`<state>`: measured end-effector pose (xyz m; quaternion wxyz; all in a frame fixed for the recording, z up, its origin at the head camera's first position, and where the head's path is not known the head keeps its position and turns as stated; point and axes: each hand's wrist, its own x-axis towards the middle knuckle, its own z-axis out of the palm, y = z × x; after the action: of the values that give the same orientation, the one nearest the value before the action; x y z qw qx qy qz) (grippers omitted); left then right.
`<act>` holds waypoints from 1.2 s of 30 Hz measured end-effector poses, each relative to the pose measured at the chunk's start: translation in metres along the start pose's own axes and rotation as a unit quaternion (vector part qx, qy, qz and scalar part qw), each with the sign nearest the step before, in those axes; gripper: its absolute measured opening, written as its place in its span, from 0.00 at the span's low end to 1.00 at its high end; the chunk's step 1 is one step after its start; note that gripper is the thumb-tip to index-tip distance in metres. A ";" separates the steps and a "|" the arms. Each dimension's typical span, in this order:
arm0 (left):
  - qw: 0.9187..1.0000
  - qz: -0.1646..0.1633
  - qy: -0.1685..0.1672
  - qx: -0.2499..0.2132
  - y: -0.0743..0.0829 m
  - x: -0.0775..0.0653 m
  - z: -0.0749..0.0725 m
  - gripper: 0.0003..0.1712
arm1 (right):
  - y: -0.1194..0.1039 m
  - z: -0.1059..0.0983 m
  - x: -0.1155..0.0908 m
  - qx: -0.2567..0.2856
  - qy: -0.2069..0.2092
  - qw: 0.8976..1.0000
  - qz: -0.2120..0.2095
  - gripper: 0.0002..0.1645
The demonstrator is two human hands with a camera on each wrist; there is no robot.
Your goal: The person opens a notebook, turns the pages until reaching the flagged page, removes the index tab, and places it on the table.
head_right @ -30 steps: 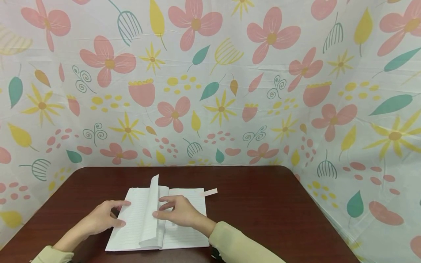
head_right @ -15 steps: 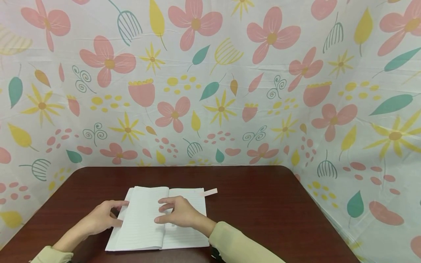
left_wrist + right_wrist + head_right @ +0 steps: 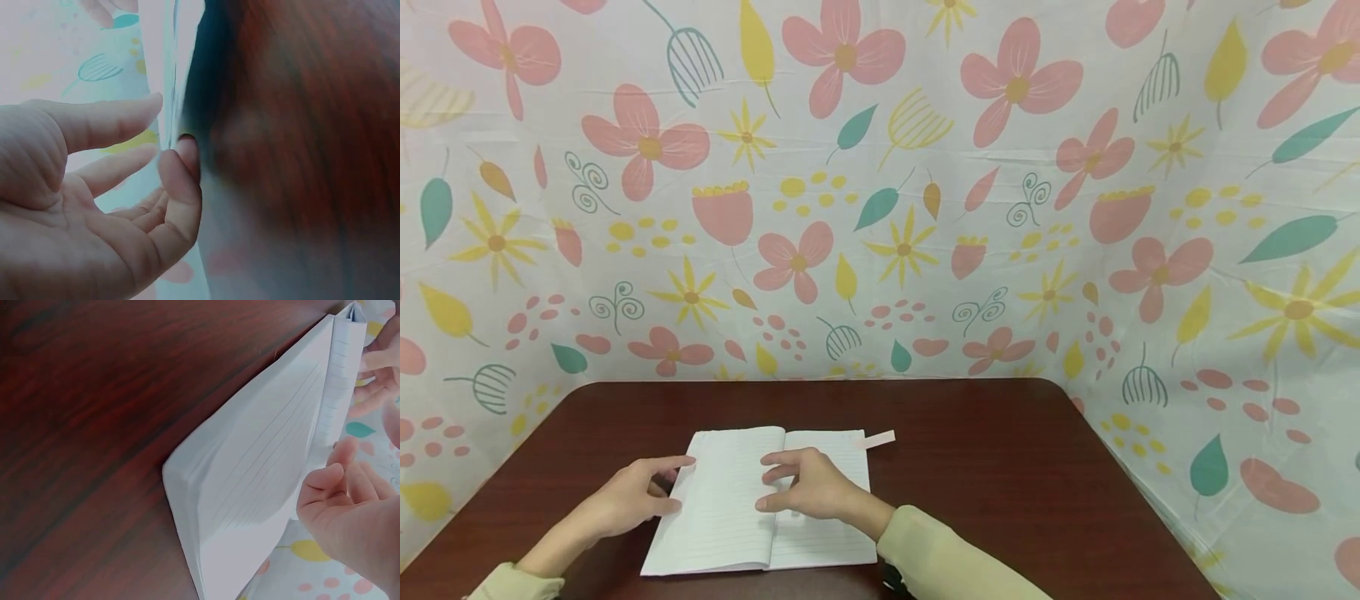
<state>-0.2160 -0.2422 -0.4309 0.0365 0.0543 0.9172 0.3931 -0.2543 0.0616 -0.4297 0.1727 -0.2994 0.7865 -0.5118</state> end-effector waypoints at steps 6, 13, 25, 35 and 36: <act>0.999 0.027 0.003 0.041 0.002 -0.001 0.002 0.28 | 0.003 0.001 0.001 0.001 -0.009 1.000 -0.003 0.33; 0.995 0.057 0.020 0.083 0.014 0.000 0.010 0.29 | 0.003 -0.001 -0.001 -0.008 0.000 1.000 -0.010 0.34; 0.953 0.259 0.046 0.149 0.050 0.003 0.047 0.23 | 0.014 -0.035 -0.014 -0.093 0.050 0.994 -0.038 0.32; 0.947 0.279 -0.064 0.146 0.071 0.023 0.064 0.21 | 0.033 -0.079 -0.029 -0.254 0.108 0.960 -0.043 0.27; 0.947 0.274 -0.073 0.148 0.072 0.025 0.065 0.21 | 0.035 -0.083 -0.030 -0.277 0.116 0.953 -0.042 0.27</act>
<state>-0.2281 -0.1434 -0.4238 -0.0145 0.3370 0.9096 0.2425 -0.2896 0.1498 -0.4281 -0.0311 -0.3066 0.8988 -0.3118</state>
